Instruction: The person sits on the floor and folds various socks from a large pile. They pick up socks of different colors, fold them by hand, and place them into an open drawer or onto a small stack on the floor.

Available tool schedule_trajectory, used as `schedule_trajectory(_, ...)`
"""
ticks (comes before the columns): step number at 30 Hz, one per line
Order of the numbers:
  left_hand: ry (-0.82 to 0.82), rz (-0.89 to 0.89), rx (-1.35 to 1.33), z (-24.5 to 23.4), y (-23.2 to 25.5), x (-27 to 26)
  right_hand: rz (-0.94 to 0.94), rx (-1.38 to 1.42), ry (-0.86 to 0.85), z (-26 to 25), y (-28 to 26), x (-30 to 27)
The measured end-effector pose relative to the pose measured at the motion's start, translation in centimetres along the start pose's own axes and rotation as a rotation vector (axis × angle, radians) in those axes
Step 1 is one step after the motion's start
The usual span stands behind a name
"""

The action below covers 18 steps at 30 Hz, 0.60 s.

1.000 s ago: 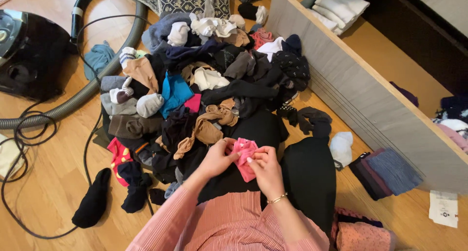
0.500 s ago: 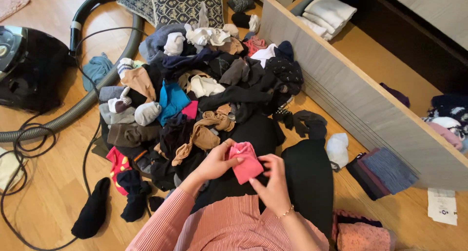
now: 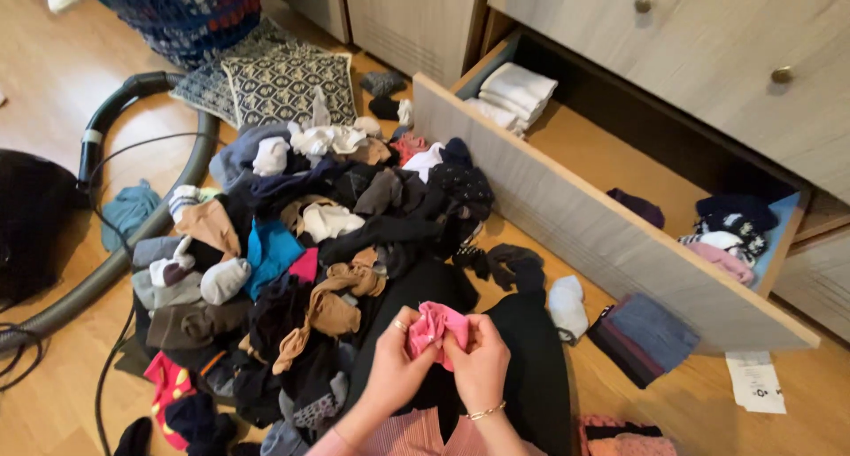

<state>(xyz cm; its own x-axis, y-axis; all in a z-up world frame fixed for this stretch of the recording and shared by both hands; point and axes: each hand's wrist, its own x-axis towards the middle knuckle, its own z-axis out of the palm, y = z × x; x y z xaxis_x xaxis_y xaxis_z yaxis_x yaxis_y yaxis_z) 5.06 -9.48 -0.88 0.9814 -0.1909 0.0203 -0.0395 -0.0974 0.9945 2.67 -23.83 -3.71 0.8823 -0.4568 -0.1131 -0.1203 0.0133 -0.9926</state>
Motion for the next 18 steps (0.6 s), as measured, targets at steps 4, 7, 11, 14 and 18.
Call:
schedule_trajectory(4,-0.050,-0.097,-0.149,1.2,2.3,0.2,-0.150,-0.202,0.107,-0.4,-1.6,0.1)
schedule_trajectory(7,-0.095,-0.060,-0.183,1.6,2.9,0.3,-0.249,-0.269,0.134,-0.6,-2.4,0.0)
schedule_trajectory(11,0.025,-0.032,-0.074,2.0,2.6,0.6,-0.177,-0.252,0.088,-1.0,-4.4,-1.3)
schedule_trajectory(14,0.155,0.010,0.102,1.6,3.8,0.7,-0.151,-0.112,-0.023,-1.3,-4.0,-2.0)
schedule_trajectory(18,-0.005,0.032,-0.047,1.0,2.6,0.9,-0.176,-0.021,-0.095,-2.6,-4.0,-1.5)
